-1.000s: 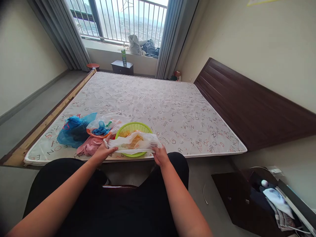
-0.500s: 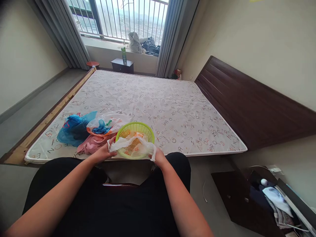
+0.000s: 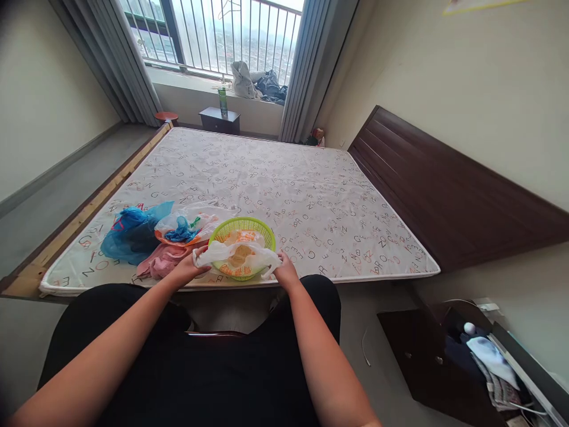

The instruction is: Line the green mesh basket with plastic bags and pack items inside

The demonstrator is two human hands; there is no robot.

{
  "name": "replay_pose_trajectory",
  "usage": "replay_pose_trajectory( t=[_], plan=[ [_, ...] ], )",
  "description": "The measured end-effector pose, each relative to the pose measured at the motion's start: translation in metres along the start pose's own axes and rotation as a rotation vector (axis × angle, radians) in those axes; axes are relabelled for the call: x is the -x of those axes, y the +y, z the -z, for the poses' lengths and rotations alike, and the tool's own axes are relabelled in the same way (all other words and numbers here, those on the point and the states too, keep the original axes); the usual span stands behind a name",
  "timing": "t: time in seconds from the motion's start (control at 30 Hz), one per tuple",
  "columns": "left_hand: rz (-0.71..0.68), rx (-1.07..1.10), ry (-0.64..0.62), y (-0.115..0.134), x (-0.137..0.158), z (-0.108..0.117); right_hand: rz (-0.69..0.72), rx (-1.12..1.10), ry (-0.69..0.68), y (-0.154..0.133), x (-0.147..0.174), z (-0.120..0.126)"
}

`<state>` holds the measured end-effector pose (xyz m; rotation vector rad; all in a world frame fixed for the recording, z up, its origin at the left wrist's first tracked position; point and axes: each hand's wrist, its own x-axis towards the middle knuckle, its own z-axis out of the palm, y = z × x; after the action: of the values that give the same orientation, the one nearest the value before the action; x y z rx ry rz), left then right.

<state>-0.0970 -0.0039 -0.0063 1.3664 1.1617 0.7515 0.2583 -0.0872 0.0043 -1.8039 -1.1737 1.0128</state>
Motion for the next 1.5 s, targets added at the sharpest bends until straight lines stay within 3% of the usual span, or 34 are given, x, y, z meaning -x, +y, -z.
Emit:
replay_pose_trajectory(
  t=[0.13, 0.23, 0.33, 0.4, 0.43, 0.5, 0.57, 0.6, 0.67, 0.73, 0.83, 0.9, 1.03, 1.23, 1.33, 1.5],
  plan=[
    [0.259, 0.178, -0.134, 0.015, 0.018, 0.024, 0.086, -0.260, -0.067, -0.002, 0.013, 0.013],
    [0.439, 0.232, -0.107, 0.027, 0.033, 0.055, -0.012, -0.368, -0.090, -0.009, 0.024, 0.023],
    [0.502, 0.340, -0.078, 0.039, 0.039, 0.088, -0.127, -0.518, -0.037, -0.015, 0.028, 0.032],
    [0.503, 0.429, -0.055, 0.047, 0.038, 0.103, -0.155, -0.610, 0.071, -0.016, 0.026, 0.036],
    [0.494, 0.446, 0.017, 0.051, 0.037, 0.107, -0.152, -0.625, 0.145, -0.017, 0.025, 0.039],
    [0.397, 0.364, 0.336, 0.060, 0.036, 0.104, -0.111, -0.560, 0.356, -0.020, 0.026, 0.042],
    [0.181, 0.161, 0.680, 0.071, 0.035, 0.088, 0.007, -0.363, 0.592, -0.028, 0.032, 0.042],
    [0.042, 0.046, 0.760, 0.076, 0.035, 0.076, 0.099, -0.236, 0.671, -0.034, 0.037, 0.039],
    [-0.144, -0.108, 0.656, 0.086, 0.033, 0.047, 0.297, 0.017, 0.688, -0.049, 0.046, 0.029],
    [-0.233, -0.220, 0.441, 0.089, 0.028, 0.018, 0.418, 0.190, 0.547, -0.063, 0.052, 0.012],
    [-0.253, -0.411, 0.211, 0.076, 0.014, -0.012, 0.413, 0.261, 0.357, -0.068, 0.046, -0.019],
    [-0.234, -0.464, 0.141, 0.060, 0.003, -0.020, 0.351, 0.292, 0.304, -0.059, 0.033, -0.033],
    [-0.265, -0.386, 0.153, 0.030, -0.013, -0.017, 0.260, 0.231, 0.247, -0.030, 0.001, -0.035],
    [-0.239, -0.167, 0.215, 0.006, -0.024, -0.014, 0.129, -0.055, 0.299, -0.005, -0.023, -0.029],
    [-0.232, -0.196, 0.276, 0.004, -0.023, -0.013, 0.109, -0.124, 0.344, 0.000, -0.026, -0.030],
    [-0.054, -0.103, 0.319, 0.017, -0.018, -0.005, 0.097, -0.227, 0.323, 0.003, -0.029, -0.027]
  ],
)
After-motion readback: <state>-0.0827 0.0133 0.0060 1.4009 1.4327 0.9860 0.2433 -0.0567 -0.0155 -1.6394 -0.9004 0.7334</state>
